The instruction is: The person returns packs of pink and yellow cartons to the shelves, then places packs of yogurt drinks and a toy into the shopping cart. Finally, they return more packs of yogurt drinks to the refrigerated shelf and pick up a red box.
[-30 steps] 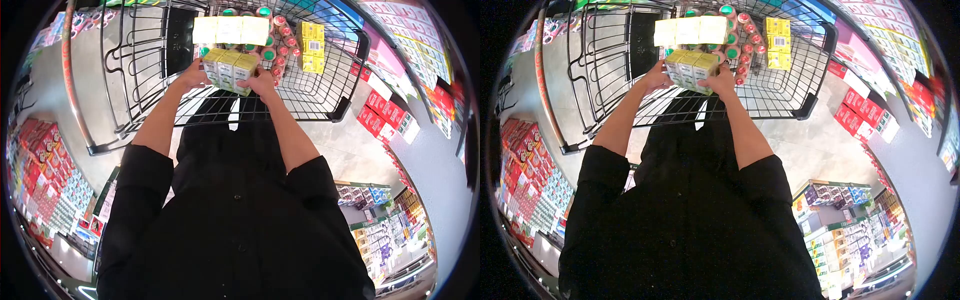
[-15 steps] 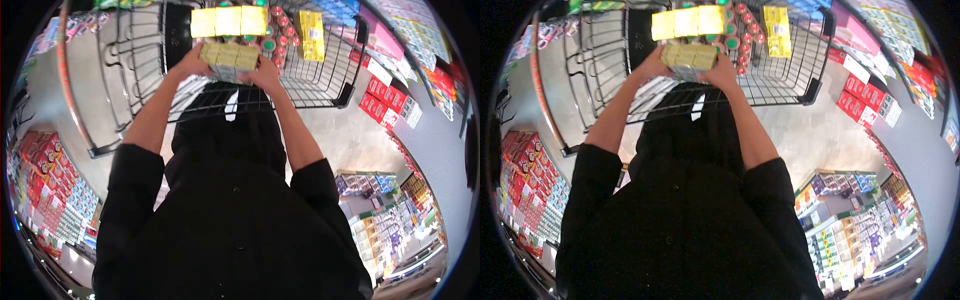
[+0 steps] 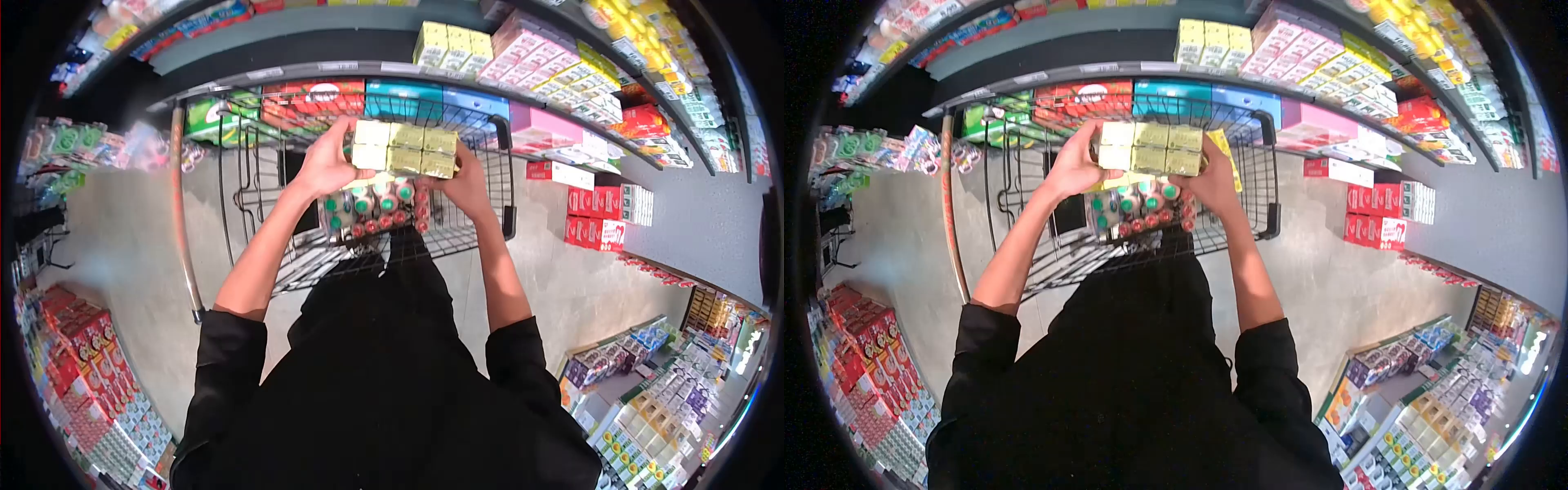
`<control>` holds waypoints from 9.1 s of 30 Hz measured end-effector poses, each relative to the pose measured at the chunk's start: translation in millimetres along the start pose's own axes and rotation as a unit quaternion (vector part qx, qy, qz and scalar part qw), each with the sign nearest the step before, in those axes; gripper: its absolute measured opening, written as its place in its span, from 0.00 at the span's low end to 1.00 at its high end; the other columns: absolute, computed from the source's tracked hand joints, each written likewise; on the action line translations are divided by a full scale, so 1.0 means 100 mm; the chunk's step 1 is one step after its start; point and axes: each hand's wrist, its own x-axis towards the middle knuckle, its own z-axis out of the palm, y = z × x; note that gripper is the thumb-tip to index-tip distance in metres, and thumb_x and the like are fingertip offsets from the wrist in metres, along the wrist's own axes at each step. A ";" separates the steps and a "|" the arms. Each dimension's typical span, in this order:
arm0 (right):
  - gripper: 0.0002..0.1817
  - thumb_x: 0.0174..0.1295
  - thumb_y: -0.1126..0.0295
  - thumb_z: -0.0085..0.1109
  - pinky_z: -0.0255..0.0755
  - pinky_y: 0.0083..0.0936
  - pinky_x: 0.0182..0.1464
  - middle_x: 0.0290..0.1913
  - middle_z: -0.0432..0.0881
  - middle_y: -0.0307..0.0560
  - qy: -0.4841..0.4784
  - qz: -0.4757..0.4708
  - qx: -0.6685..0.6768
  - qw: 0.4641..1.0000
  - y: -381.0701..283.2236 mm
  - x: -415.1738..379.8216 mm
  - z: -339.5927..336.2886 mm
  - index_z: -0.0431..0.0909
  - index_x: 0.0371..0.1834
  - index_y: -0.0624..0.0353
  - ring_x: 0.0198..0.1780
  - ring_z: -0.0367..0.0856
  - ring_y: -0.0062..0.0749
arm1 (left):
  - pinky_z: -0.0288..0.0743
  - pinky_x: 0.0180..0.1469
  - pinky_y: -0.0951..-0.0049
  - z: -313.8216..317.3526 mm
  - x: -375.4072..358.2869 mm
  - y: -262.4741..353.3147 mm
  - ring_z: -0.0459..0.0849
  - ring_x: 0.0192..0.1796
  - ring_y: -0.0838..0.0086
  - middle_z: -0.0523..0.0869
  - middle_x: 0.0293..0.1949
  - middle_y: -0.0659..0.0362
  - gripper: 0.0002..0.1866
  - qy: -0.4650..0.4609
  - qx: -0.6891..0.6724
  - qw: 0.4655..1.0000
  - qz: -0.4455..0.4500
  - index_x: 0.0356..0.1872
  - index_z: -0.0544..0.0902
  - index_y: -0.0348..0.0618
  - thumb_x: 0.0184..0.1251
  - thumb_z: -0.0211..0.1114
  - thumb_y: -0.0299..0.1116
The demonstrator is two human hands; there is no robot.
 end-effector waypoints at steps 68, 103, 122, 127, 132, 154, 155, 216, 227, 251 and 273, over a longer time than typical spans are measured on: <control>0.08 0.53 0.65 0.59 0.75 0.38 0.36 0.30 0.83 0.50 0.145 0.247 -0.255 0.923 1.72 -0.90 -0.58 0.81 0.33 0.55 0.34 0.83 0.43 | 0.53 0.69 0.59 0.79 0.48 0.33 0.58 0.69 0.51 0.63 0.64 0.43 0.38 0.117 0.167 0.971 0.124 0.65 0.59 0.36 0.49 0.63 0.22; 0.10 0.52 0.61 0.53 0.65 0.41 0.52 0.31 0.84 0.47 0.091 0.227 -0.456 0.856 1.47 -1.14 0.11 0.82 0.29 0.52 0.37 0.82 0.43 | 0.61 0.21 0.82 0.78 -2.32 2.65 0.75 0.19 0.80 0.78 0.16 0.62 0.20 -0.511 -0.595 0.612 0.097 0.18 0.81 0.38 0.40 0.81 0.42; 0.28 0.54 0.35 0.50 0.34 0.58 0.69 0.34 0.83 0.45 0.004 0.075 -0.360 0.930 1.00 -1.56 0.74 0.87 0.26 0.47 0.57 0.70 0.41 | 0.60 0.18 0.83 1.51 -2.97 2.76 0.73 0.17 0.84 0.79 0.15 0.64 0.17 -0.518 -0.582 0.624 -0.057 0.15 0.80 0.39 0.45 0.79 0.39; 0.26 0.52 0.37 0.53 0.36 0.55 0.68 0.35 0.84 0.45 0.010 0.057 -0.330 0.942 1.03 -1.62 0.79 0.88 0.31 0.46 0.57 0.69 0.39 | 0.60 0.18 0.83 1.61 -3.08 2.72 0.74 0.17 0.84 0.79 0.15 0.64 0.17 -0.420 -0.518 0.741 0.076 0.15 0.80 0.39 0.45 0.79 0.39; 0.21 0.52 0.43 0.57 0.42 0.54 0.64 0.31 0.84 0.40 0.039 0.025 -0.307 0.951 1.06 -1.70 0.85 0.87 0.25 0.48 0.53 0.72 0.37 | 0.60 0.19 0.83 1.55 -3.12 2.72 0.74 0.18 0.83 0.78 0.14 0.63 0.17 -0.460 -0.554 0.693 0.027 0.15 0.80 0.39 0.42 0.80 0.38; 0.16 0.48 0.50 0.61 0.49 0.42 0.58 0.25 0.81 0.31 0.129 0.071 -0.347 0.926 1.09 -2.12 1.42 0.82 0.16 0.48 0.43 0.73 0.33 | 0.61 0.19 0.84 0.52 -3.43 2.48 0.74 0.18 0.85 0.81 0.17 0.63 0.16 -0.603 -0.615 0.504 -0.066 0.17 0.82 0.39 0.47 0.78 0.38; 0.16 0.47 0.50 0.62 0.49 0.42 0.57 0.23 0.80 0.31 0.125 0.072 -0.346 0.927 1.07 -2.14 1.44 0.81 0.15 0.49 0.41 0.74 0.33 | 0.61 0.19 0.84 0.50 -3.44 2.46 0.74 0.18 0.85 0.81 0.17 0.63 0.16 -0.604 -0.607 0.514 -0.039 0.17 0.82 0.39 0.47 0.78 0.39; 0.12 0.44 0.55 0.60 0.53 0.35 0.52 0.26 0.84 0.43 0.132 0.185 -0.393 0.891 1.01 -2.39 1.71 0.85 0.23 0.50 0.36 0.78 0.36 | 0.74 0.40 0.69 -1.57 -2.75 -1.72 0.84 0.38 0.67 0.87 0.33 0.64 0.16 0.134 0.186 0.941 -0.248 0.38 0.81 0.53 0.48 0.52 0.24; 0.09 0.42 0.61 0.65 0.57 0.36 0.47 0.22 0.82 0.40 0.193 0.011 -0.352 0.916 1.01 -2.32 2.05 0.80 0.15 0.53 0.29 0.77 0.34 | 0.75 0.43 0.67 -1.85 -2.79 -1.71 0.84 0.39 0.65 0.87 0.32 0.60 0.14 0.189 0.230 0.911 -0.286 0.35 0.84 0.50 0.49 0.54 0.26; 0.17 0.58 0.53 0.54 0.60 0.36 0.48 0.24 0.82 0.44 -0.043 0.082 -0.292 0.952 0.79 -1.33 1.74 0.84 0.29 0.55 0.30 0.79 0.37 | 0.75 0.45 0.64 -2.23 -2.25 -1.74 0.84 0.42 0.61 0.86 0.33 0.56 0.12 0.209 0.337 0.869 -0.294 0.38 0.83 0.48 0.55 0.56 0.36; 0.16 0.62 0.59 0.56 0.78 0.41 0.38 0.35 0.78 0.44 -0.069 0.439 0.196 0.874 1.28 0.65 1.54 0.72 0.47 0.56 0.35 0.80 0.35 | 0.72 0.45 0.69 -1.28 -0.80 -1.64 0.75 0.40 0.76 0.78 0.39 0.66 0.23 0.127 -0.114 0.880 -0.444 0.58 0.74 0.50 0.62 0.62 0.43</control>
